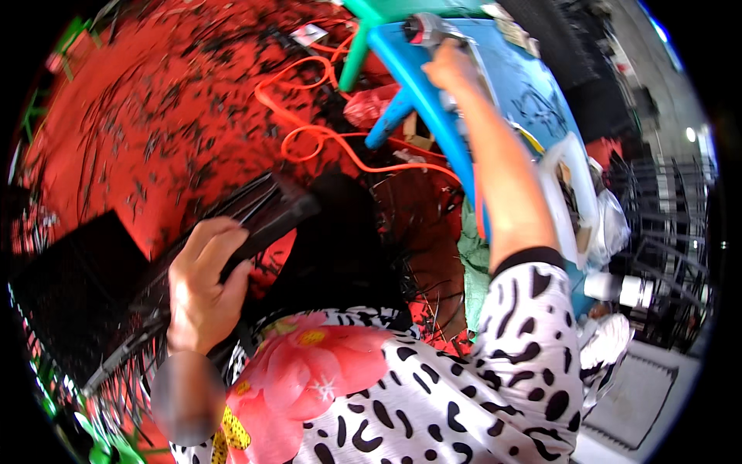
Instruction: The person sits on the floor and assembles a black plastic chair by inserting black plastic strips into a frame. They use a pneumatic nail gun to secure the strips in place, repeatedly picking up strips and firing the tool.
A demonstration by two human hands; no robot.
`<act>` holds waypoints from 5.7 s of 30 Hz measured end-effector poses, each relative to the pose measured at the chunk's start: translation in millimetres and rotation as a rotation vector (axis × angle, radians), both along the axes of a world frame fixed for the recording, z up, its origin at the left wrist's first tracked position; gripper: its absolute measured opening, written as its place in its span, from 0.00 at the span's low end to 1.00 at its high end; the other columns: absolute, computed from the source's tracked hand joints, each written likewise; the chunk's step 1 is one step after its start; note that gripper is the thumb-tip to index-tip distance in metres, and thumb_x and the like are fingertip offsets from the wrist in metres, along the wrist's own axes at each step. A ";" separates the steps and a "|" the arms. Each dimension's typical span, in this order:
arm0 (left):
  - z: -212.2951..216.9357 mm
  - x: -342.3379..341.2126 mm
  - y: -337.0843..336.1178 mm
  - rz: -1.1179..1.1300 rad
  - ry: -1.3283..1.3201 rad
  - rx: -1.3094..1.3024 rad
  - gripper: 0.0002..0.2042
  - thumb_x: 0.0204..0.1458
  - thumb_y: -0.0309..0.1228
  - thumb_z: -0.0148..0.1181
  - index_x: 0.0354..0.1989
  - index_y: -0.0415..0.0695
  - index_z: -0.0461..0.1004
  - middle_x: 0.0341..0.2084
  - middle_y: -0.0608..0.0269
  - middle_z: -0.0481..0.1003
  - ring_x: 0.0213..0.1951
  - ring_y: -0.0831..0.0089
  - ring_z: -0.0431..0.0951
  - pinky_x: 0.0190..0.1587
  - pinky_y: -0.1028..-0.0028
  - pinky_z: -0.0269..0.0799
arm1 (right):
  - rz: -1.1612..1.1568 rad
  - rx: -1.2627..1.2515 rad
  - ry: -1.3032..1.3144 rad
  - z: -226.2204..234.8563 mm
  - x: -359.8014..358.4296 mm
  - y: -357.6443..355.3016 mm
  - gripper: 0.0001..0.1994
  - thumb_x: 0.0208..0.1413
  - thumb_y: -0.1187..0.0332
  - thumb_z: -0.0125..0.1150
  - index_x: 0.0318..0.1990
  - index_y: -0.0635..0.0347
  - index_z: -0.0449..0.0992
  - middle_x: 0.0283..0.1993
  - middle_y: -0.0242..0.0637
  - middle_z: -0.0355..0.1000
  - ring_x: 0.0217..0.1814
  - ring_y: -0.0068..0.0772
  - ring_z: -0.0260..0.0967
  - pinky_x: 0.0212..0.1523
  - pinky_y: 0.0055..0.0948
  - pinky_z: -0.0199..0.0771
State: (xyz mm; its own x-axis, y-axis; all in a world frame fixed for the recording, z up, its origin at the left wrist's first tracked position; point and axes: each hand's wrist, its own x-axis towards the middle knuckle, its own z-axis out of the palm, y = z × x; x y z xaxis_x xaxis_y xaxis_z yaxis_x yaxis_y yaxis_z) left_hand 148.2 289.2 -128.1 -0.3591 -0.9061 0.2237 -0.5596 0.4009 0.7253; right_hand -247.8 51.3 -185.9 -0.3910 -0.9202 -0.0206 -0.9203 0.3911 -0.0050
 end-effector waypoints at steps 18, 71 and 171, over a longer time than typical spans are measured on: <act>12.5 23.3 -27.6 0.108 -0.030 0.064 0.19 0.36 0.19 0.61 0.41 0.36 0.71 0.39 0.55 0.75 0.34 0.67 0.73 0.41 0.73 0.69 | 0.127 0.304 0.070 10.3 -198.4 105.7 0.31 0.31 0.52 0.71 0.42 0.66 0.76 0.43 0.53 0.74 0.45 0.47 0.74 0.44 0.40 0.72; -14.1 20.5 -16.4 0.027 0.690 0.053 0.22 0.60 0.35 0.52 0.58 0.33 0.63 0.50 0.53 0.72 0.51 0.67 0.72 0.54 0.71 0.66 | 1.386 -0.554 -0.277 58.5 202.4 194.2 0.19 0.35 0.65 0.72 0.39 0.55 0.76 0.38 0.34 0.70 0.43 0.38 0.69 0.42 0.32 0.70; -6.2 11.4 -4.5 0.010 -0.220 -0.462 0.17 0.39 0.16 0.61 0.41 0.37 0.75 0.36 0.54 0.73 0.29 0.61 0.78 0.29 0.69 0.74 | 0.954 0.804 -1.158 47.1 243.7 104.6 0.04 0.43 0.80 0.56 0.28 0.65 0.75 0.22 0.31 0.69 0.26 0.26 0.67 0.30 0.26 0.67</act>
State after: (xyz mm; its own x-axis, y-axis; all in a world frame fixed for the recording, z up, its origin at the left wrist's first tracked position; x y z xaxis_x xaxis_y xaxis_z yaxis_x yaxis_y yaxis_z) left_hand 159.6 284.7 -134.2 -0.4345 -0.7342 0.5217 -0.6845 0.6456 0.3385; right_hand -4.1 155.9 -138.8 0.8059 -0.4181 -0.4192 -0.4691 -0.0188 -0.8830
